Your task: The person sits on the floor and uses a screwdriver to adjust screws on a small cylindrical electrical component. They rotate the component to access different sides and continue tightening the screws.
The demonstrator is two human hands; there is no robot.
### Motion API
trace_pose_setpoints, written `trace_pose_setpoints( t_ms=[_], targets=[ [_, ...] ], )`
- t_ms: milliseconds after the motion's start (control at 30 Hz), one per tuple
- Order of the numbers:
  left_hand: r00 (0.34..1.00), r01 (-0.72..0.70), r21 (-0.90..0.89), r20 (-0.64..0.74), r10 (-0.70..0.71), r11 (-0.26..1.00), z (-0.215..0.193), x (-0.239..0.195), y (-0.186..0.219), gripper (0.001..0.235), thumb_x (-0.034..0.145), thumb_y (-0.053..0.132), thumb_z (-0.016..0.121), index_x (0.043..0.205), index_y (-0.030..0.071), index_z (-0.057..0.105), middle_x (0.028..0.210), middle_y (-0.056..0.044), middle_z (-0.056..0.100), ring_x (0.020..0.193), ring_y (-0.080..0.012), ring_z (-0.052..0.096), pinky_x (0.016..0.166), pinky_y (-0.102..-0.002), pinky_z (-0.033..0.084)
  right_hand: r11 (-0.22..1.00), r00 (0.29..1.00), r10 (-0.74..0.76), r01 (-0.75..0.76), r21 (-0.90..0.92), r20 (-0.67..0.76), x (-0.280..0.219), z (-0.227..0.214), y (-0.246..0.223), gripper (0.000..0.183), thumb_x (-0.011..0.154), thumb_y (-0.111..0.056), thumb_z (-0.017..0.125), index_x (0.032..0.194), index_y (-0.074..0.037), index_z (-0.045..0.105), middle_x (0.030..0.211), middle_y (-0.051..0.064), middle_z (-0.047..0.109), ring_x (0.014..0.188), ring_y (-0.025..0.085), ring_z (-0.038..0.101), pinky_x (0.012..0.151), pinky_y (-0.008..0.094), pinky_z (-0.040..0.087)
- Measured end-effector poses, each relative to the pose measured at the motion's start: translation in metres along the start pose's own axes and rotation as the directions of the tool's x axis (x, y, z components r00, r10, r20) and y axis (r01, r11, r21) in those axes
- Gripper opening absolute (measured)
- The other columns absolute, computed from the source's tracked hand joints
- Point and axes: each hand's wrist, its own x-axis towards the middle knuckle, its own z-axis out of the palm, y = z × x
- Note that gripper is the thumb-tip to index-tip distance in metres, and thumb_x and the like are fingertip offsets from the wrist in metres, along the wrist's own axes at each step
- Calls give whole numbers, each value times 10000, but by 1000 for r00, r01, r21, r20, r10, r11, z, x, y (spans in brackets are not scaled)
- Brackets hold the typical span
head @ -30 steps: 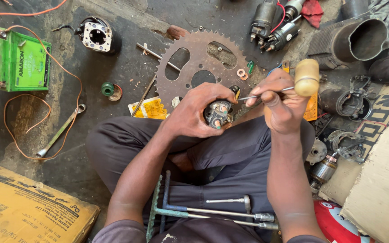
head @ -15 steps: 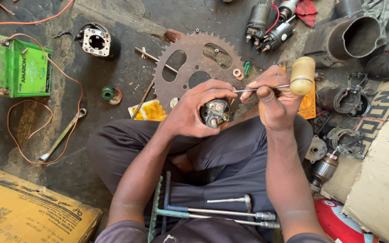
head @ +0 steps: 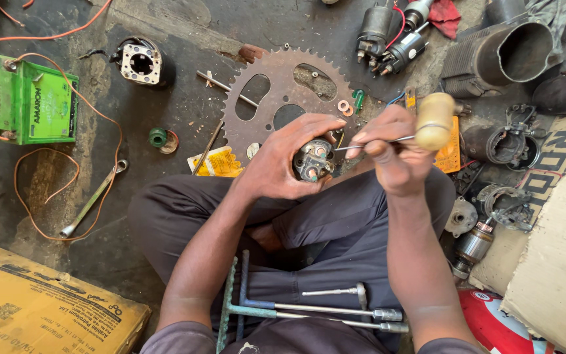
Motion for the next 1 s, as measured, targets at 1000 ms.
trace_pose_setpoints(
  t_ms=[1000],
  targets=[
    [998, 30, 78, -57, -26, 996, 3, 0, 6, 665, 766, 166, 868, 1367, 93, 592, 1286, -113, 678, 1208, -291, 678, 1068, -381, 533, 769, 907, 290, -411, -489, -305, 28, -55, 9, 168, 1014, -98, 703, 1119, 32, 715, 821, 27, 665, 679, 83, 636, 605, 235, 523]
  ],
)
